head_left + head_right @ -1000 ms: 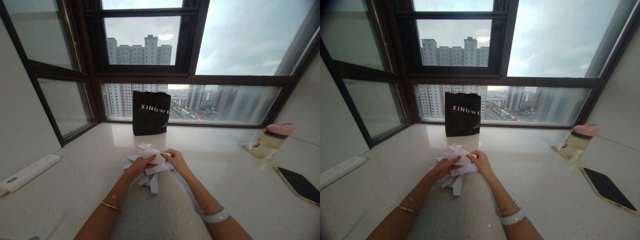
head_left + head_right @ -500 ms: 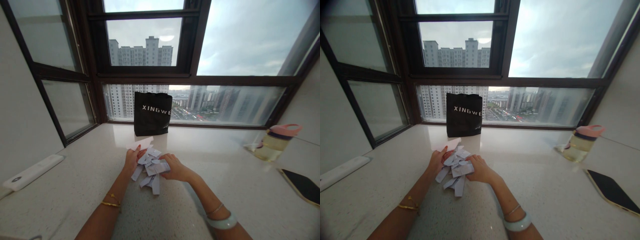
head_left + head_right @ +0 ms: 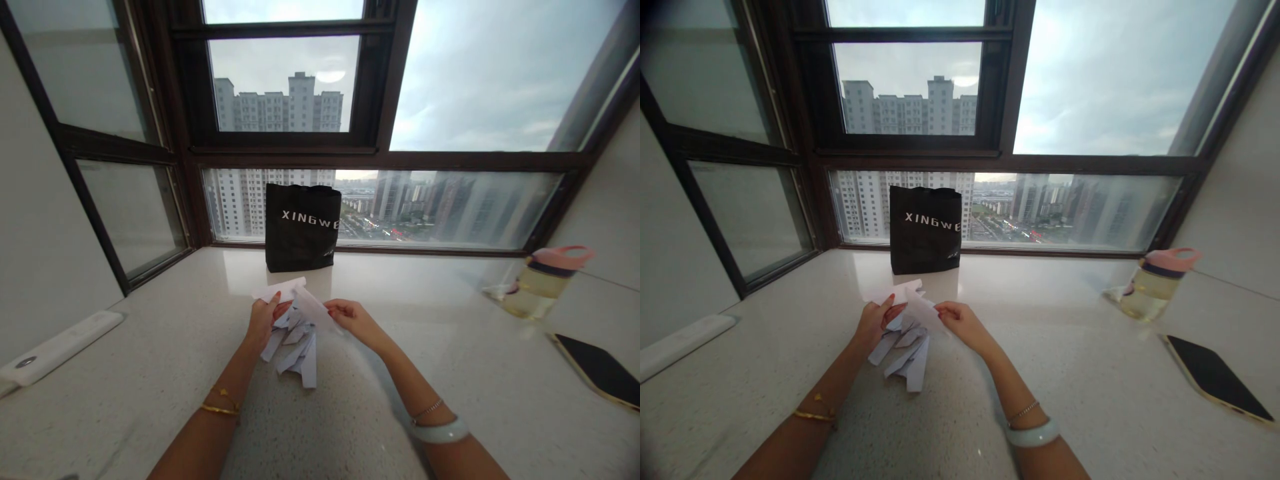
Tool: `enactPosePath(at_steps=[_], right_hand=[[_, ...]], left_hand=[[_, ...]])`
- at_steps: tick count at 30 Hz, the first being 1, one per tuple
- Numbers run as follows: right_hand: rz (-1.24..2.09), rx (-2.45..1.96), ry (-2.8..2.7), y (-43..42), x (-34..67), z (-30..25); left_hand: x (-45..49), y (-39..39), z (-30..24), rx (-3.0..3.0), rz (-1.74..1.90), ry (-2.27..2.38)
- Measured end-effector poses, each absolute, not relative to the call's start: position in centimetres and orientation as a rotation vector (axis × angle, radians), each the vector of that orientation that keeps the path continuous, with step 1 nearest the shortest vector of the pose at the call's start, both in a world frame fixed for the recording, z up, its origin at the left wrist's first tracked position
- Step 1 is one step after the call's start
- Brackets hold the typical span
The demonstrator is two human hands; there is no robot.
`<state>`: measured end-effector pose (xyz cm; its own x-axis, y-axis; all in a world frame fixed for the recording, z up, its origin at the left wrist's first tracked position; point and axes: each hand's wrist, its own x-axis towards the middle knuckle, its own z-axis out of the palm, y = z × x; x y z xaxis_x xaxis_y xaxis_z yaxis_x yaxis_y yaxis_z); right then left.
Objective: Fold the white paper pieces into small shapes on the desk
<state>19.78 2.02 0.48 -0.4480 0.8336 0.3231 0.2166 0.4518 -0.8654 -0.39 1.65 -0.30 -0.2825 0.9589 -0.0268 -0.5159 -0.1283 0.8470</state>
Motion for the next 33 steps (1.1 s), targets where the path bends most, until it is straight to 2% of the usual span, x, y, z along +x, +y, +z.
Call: enactPosePath(at_steps=[10, 28, 33], right_hand=[[1.081, -0.748, -1.634, 2.5, 20.0, 0.9], [1.101, -0.889, -1.635, 3.0, 19.3, -0.3], [1.011, -0.85, -1.557, 2.9, 19.6, 0.2]], left_hand=[[1.5, -0.1, -0.2, 1.03, 1.192, 0.919], [1.7, 0.3, -1.0, 1.129, 1.086, 0.949], [1.4, 0.2, -0.8, 1.103, 1.028, 0.891]])
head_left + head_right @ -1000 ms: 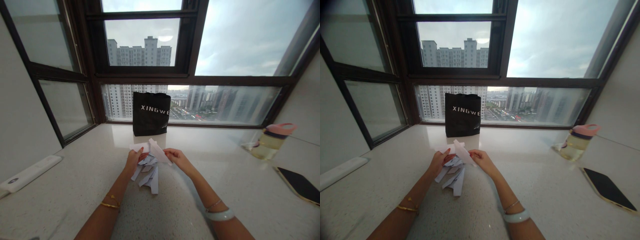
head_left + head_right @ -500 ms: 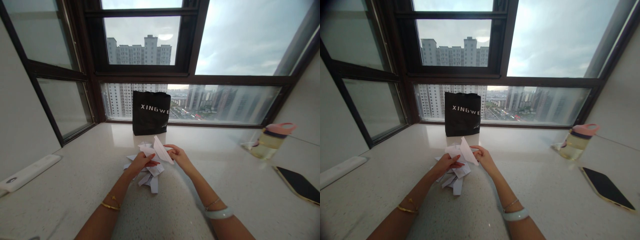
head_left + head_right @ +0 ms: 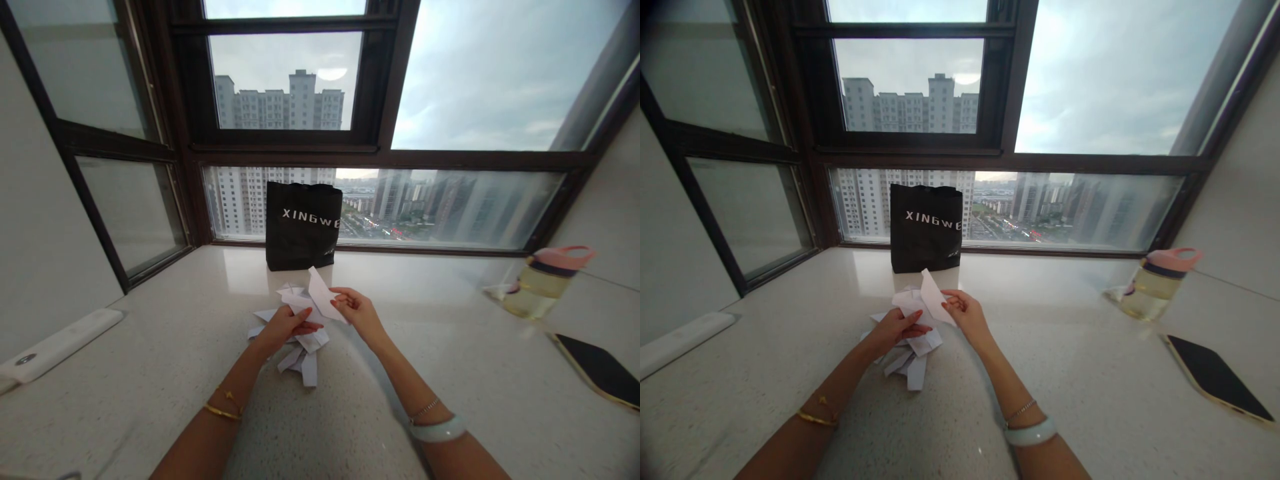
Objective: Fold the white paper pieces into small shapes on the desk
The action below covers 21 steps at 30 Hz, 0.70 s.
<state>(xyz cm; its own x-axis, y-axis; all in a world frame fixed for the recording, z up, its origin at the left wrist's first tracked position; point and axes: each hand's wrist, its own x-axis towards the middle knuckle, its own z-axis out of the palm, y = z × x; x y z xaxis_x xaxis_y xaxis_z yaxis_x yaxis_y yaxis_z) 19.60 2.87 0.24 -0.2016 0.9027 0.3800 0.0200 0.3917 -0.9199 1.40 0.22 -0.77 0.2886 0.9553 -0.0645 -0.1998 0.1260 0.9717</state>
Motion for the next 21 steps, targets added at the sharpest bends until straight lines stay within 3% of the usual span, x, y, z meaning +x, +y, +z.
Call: enactPosePath(at_steps=[8, 21], right_hand=[[0.682, -0.883, -1.906, 1.87, 19.93, 1.14], [0.579, -0.81, -2.024, 1.98, 19.61, 0.88]], left_hand=[[1.13, -0.29, -0.72, 1.133, 0.877, 0.862], [1.3, -0.17, -0.98, 1.147, 0.892, 0.862]])
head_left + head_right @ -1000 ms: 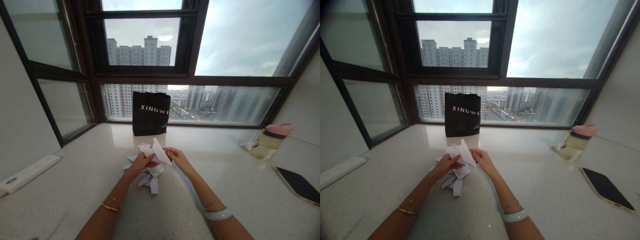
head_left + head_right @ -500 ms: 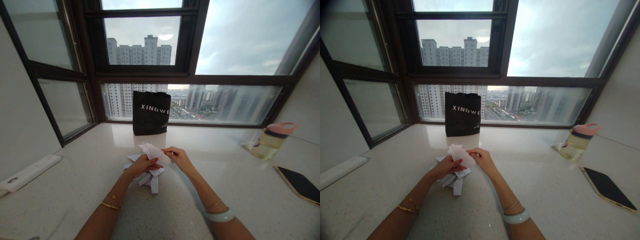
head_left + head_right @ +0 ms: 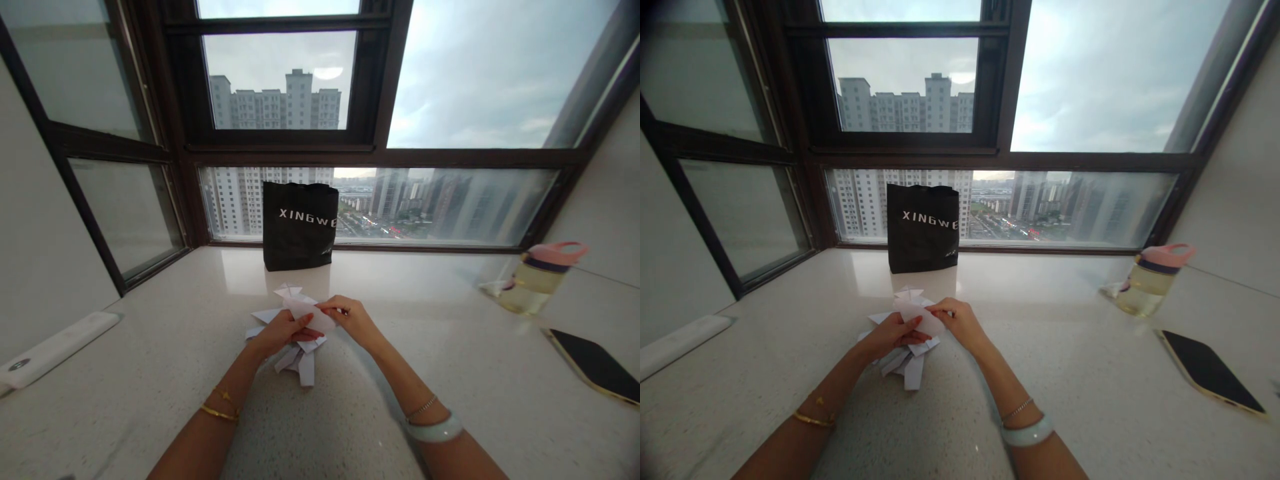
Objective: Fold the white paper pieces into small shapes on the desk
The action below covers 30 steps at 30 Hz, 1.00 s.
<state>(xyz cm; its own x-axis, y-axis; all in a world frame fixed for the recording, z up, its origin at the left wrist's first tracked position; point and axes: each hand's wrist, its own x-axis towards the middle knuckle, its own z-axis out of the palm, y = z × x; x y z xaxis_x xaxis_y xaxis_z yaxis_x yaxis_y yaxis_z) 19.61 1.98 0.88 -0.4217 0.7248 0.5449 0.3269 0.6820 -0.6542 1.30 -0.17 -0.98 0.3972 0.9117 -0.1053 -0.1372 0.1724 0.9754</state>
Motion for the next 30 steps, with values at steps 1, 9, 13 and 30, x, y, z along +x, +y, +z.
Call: enactPosePath(at_steps=[1, 9, 13, 30], right_hand=[[0.536, -0.831, -2.011, 2.0, 19.6, 0.9], [0.732, -1.068, -2.058, 2.1, 20.4, 1.3], [0.672, -1.118, -2.121, 1.2, 22.1, 2.4], [0.531, -1.167, -2.325, -5.0, 28.1, -1.3]], left_hand=[[1.3, -0.2, -1.0, 1.15, 0.897, 0.86], [2.1, -0.4, -1.3, 1.266, 0.917, 0.912], [1.5, -0.5, -0.2, 1.438, 0.858, 0.943], [9.7, -4.5, -1.1, 2.851, 0.193, 1.353]])
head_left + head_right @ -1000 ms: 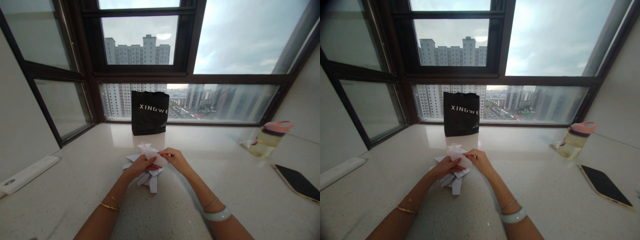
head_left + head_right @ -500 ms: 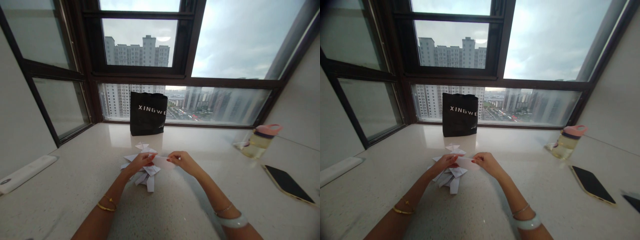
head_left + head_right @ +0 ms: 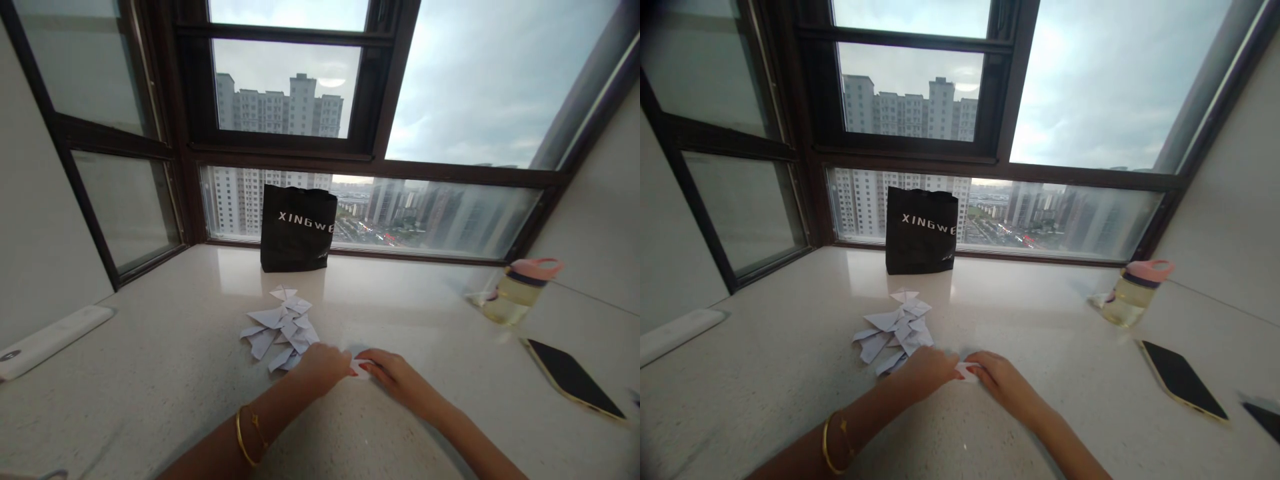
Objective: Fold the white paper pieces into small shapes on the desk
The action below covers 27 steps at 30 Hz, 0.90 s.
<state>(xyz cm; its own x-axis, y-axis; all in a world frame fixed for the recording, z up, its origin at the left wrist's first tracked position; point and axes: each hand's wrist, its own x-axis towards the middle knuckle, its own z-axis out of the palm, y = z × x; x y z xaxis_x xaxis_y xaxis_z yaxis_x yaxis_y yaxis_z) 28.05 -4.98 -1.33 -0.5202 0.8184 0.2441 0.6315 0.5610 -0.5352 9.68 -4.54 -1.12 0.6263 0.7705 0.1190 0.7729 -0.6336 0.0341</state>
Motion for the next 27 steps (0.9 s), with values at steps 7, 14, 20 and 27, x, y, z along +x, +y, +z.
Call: enactPosePath(at_steps=[7, 14, 20, 27], right_hand=[[0.614, -1.22, -2.268, -4.7, 27.7, -1.9], [0.928, -1.345, -2.133, 1.3, 31.0, -2.6], [0.407, -1.804, -2.215, 8.4, 32.1, -1.0], [0.055, -2.002, -2.168, 13.0, 29.2, 0.0]], left_hand=[[9.9, -4.6, -0.9, -2.85, -0.13, -1.406], [6.2, -2.6, 1.2, -2.78, -0.46, -1.672], [1.4, -0.7, 1.4, -2.313, -0.531, -2.057], [1.7, -0.6, 0.4, -2.312, -0.432, -2.016]])
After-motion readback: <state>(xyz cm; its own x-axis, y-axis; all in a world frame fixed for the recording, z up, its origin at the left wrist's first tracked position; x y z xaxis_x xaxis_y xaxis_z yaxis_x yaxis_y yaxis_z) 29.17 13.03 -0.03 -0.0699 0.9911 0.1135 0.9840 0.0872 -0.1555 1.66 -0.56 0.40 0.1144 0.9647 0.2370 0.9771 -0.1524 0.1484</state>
